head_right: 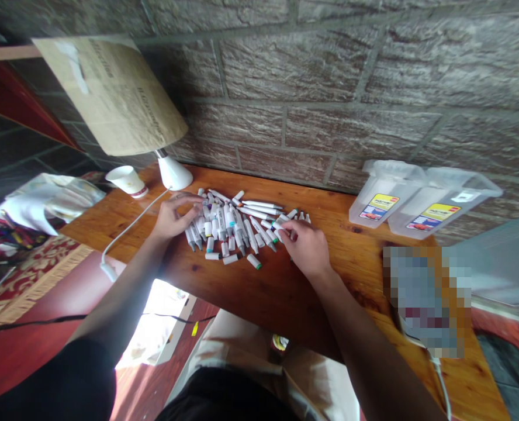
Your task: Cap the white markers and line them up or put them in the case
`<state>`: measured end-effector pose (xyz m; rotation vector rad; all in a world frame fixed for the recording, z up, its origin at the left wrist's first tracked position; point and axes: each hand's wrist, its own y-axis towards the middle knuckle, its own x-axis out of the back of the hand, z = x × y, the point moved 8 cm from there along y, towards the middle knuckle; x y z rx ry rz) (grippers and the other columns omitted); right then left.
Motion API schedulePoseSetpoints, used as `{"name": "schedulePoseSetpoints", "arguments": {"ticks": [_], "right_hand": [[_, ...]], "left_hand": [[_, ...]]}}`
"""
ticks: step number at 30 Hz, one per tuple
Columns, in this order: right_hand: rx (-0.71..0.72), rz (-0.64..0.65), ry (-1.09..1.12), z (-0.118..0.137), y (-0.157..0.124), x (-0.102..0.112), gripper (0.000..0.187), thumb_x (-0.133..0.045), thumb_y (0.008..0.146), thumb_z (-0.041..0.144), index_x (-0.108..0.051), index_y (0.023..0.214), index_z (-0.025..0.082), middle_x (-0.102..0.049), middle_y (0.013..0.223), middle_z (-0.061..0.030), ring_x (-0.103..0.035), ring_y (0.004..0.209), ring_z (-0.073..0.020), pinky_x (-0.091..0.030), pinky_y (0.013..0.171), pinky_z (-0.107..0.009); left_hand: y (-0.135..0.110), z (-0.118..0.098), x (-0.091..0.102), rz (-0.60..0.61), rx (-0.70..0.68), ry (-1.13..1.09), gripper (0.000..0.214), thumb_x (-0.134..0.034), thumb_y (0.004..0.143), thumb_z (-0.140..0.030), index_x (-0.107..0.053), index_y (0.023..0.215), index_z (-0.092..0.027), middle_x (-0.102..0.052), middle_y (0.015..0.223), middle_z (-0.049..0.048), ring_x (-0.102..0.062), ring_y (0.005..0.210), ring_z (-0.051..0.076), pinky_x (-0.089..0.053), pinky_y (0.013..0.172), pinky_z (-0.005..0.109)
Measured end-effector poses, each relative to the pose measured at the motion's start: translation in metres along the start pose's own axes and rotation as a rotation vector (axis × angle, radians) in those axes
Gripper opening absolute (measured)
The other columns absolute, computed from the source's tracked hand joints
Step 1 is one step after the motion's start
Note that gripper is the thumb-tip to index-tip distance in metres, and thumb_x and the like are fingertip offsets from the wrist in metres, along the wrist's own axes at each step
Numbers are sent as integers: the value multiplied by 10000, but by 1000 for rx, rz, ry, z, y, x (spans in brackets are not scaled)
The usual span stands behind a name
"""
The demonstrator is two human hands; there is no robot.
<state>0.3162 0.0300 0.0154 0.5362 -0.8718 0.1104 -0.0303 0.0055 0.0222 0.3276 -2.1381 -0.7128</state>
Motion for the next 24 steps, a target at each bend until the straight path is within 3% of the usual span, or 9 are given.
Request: {"name": "schedulePoseSetpoints", "arguments": {"ticks": [13,24], "right_hand": [[-27,23,-98,-2,0,-1,236,-614,930,406,-775,871,244,-772,865,-47,-683,731,-197,-486,710,-296],[-119,96,-138,3,-1,-4,173,-604,945,287,-771,902,269,-769,1010,-42,-714,905,-203,-503,760,-266]], "left_hand": [[-2,4,1,-59,-5,-8,248,-643,890,-349,-773,1016,-179,-784,979,74,-708,933,216,-529,929,357],[-3,6,11,-180,159,4,311,-587,884,-446,-744,867,-178,-777,931,89,-712,930,248,-545,928,394]]}}
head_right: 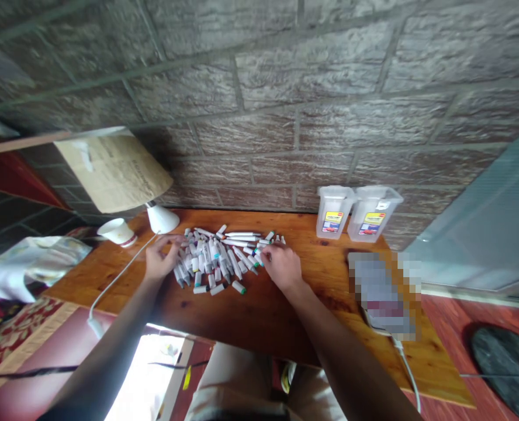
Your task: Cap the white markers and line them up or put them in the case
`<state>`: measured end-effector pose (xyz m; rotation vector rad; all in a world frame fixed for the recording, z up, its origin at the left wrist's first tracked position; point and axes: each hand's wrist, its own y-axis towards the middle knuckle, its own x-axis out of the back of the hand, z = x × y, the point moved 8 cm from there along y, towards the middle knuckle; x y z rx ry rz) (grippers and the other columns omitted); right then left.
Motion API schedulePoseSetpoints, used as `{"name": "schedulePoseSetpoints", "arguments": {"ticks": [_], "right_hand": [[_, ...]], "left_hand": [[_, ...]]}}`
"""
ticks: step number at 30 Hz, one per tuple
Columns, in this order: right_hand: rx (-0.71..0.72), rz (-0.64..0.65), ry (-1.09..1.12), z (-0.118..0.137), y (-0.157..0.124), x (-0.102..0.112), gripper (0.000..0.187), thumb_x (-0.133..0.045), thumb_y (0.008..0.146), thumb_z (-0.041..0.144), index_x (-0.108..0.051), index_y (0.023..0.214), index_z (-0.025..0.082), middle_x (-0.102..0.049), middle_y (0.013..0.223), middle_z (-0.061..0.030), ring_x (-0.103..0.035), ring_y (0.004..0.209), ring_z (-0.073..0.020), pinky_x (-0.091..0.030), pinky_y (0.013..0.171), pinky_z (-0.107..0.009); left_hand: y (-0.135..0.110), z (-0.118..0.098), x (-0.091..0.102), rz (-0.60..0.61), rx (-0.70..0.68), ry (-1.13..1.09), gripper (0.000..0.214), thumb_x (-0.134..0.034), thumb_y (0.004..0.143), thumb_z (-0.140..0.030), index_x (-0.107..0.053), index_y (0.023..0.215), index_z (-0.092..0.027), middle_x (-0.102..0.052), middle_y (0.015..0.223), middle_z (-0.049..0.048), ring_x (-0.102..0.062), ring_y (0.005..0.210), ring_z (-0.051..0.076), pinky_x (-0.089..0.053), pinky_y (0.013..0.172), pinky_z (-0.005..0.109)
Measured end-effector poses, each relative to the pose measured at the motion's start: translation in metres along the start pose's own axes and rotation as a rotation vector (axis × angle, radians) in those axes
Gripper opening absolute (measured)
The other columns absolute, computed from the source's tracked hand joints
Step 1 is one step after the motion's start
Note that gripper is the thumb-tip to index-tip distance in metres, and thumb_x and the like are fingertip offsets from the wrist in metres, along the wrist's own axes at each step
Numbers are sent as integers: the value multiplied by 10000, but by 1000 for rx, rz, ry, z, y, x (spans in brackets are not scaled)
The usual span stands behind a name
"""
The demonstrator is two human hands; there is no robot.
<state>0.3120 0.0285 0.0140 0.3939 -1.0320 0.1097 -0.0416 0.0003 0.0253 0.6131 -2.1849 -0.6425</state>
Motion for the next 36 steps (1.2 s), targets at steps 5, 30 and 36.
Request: {"name": "schedulePoseSetpoints", "arguments": {"ticks": [5,30,36], "right_hand": [[35,-25,9,8,-3,4,180,-600,959,299,-779,975,304,-768,1063,-30,-717,941,-195,-522,766,-254],[38,-152,179,-10,2,11,204,-579,959,308,-778,945,263,-810,969,-21,-727,789,-174,-510,764,-251],[22,-212,226,-14,1,11,231,-585,948,360,-784,906,250,-802,911,-38,-719,774,-196,-504,757,-278]], "left_hand": [[1,-5,-1,-15,-1,-1,321,-562,897,-454,-738,835,-192,-775,912,89,-730,906,262,-567,890,401],[-1,1,-2,-71,-9,-30,343,-545,939,-444,-743,820,-191,-774,899,86,-708,889,230,-532,874,361],[-1,4,-6,-52,-47,-27,260,-592,906,-393,-749,866,-189,-780,919,73,-700,891,221,-520,845,350]]}}
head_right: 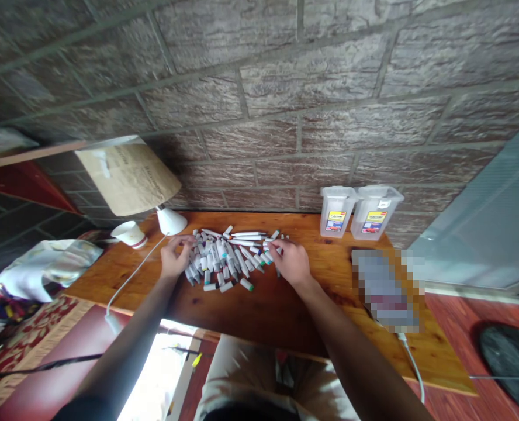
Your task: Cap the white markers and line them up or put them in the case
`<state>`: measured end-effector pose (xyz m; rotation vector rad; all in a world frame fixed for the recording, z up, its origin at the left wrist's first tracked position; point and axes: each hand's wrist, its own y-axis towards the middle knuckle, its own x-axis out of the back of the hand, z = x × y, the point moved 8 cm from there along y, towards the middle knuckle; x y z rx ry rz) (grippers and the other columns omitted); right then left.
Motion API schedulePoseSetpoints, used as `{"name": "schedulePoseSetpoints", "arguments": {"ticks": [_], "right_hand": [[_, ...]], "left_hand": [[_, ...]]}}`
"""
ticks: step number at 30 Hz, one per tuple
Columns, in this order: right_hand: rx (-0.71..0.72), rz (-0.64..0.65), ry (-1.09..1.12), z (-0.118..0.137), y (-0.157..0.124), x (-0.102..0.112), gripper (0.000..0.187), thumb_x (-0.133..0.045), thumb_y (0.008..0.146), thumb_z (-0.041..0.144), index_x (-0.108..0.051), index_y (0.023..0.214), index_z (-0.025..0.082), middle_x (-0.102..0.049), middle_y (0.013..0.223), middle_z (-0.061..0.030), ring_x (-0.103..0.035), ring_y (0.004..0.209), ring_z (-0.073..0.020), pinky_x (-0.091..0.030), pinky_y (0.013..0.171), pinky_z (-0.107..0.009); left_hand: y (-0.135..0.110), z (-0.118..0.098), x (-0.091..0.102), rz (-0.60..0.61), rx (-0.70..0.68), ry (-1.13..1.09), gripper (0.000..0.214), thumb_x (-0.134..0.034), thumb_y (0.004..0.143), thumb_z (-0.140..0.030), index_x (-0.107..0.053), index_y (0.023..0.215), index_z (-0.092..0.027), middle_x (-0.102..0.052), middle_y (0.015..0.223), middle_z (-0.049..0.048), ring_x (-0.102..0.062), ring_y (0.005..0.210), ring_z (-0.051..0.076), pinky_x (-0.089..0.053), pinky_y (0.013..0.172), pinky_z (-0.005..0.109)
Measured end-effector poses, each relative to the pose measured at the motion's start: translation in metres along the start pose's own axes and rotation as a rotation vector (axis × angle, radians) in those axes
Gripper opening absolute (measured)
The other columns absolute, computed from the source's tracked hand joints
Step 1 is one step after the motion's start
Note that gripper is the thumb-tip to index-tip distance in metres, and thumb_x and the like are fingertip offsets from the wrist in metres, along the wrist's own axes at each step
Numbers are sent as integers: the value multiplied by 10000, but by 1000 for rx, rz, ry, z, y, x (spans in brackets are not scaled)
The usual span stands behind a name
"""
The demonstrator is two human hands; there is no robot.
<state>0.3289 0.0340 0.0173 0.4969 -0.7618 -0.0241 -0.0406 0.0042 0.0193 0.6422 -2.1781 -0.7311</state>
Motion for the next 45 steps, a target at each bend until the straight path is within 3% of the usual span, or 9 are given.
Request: {"name": "schedulePoseSetpoints", "arguments": {"ticks": [10,24,34,45], "right_hand": [[32,-44,44,1,3,7,331,-549,952,440,-776,837,227,-757,778,-37,-666,668,-175,-466,696,-272],[17,-66,56,-1,8,16,435,-502,958,507,-732,728,219,-698,645,-17,-600,559,-141,-412,597,-243],[12,-80,63,-1,9,16,455,-503,956,517,-704,686,211,-671,630,-21,-584,566,-137,-402,604,-240],[-26,-74,127,-1,5,17,514,-499,964,557,-666,632,203,-608,561,1,-523,529,-121,-368,550,-237]], "left_hand": [[-1,-1,2,-13,-4,-8,239,-588,898,-359,-754,854,-194,-784,908,59,-708,881,211,-520,840,345],[2,0,0,0,26,9,329,-560,922,-439,-749,832,-185,-783,907,85,-702,844,220,-525,837,360],[3,-4,-3,37,17,9,334,-553,922,-431,-762,828,-188,-786,937,74,-714,871,214,-537,870,352],[2,-5,4,-7,31,34,358,-535,939,-449,-747,788,-204,-784,905,63,-697,858,206,-527,853,337]]}}
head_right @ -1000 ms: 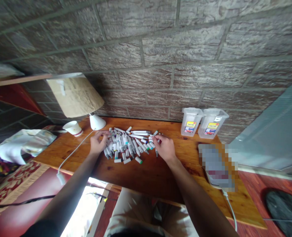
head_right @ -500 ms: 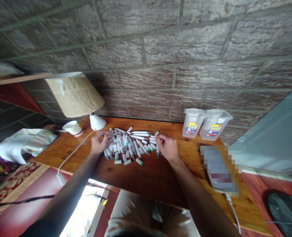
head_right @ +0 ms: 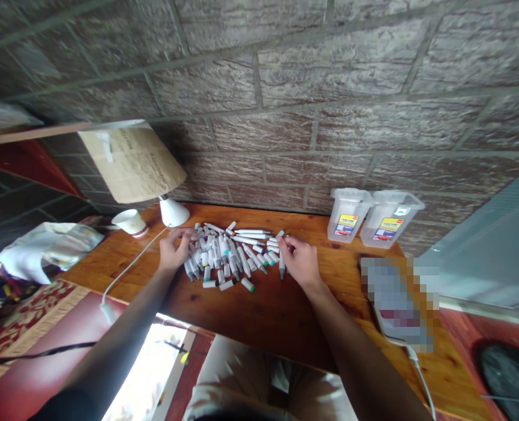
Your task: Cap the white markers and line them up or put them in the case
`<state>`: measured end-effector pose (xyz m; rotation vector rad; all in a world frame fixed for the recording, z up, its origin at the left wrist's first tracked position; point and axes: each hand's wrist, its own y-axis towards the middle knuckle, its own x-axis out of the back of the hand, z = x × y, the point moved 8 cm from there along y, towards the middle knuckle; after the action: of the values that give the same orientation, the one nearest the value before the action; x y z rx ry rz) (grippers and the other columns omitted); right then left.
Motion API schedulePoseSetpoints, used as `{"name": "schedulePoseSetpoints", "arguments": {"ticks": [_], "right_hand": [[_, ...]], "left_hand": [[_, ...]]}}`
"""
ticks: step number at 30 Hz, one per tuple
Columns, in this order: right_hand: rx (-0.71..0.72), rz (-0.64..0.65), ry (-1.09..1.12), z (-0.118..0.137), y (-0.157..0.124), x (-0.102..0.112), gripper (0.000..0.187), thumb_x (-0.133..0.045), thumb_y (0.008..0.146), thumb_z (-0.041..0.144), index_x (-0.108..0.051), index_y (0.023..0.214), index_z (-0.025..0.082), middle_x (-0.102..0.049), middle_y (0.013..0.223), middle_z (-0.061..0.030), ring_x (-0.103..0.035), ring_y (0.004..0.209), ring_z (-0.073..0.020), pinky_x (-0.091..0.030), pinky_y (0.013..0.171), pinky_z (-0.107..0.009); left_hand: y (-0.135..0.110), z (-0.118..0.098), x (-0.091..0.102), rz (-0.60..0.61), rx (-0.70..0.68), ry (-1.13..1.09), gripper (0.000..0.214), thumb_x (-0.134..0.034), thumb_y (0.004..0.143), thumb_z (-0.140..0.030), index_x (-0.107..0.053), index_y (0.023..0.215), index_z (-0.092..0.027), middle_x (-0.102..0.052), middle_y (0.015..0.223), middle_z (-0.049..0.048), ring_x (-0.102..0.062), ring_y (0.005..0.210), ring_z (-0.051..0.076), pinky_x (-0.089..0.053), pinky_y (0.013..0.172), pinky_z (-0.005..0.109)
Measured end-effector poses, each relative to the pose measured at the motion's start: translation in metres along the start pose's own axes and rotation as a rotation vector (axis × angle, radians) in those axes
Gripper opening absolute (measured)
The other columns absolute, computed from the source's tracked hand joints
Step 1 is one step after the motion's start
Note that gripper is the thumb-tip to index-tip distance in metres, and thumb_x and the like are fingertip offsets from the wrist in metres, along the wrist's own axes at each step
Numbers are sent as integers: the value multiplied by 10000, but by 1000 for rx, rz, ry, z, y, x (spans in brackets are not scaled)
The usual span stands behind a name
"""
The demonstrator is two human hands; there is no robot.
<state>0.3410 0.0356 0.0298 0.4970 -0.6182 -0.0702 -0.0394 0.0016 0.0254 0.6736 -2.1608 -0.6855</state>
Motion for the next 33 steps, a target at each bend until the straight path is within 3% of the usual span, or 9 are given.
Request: {"name": "schedulePoseSetpoints", "arguments": {"ticks": [21,33], "right_hand": [[-1,-46,-4,-2,7,8,573,-467,967,599,-643,593,203,-560,534,7,-494,518,-120,-361,557,-247],[15,-88,31,-4,5,13,590,-459,970,602,-581,550,206,-553,519,7,-493,496,-124,-354,538,-247]], "left_hand": [[-1,0,-2,-15,-21,-27,438,-460,995,-452,-735,773,-194,-774,901,94,-715,915,231,-528,886,357],[-4,-10,9,-71,-47,-2,479,-378,1030,-432,-713,775,-204,-760,860,94,-708,875,233,-532,849,367]]}}
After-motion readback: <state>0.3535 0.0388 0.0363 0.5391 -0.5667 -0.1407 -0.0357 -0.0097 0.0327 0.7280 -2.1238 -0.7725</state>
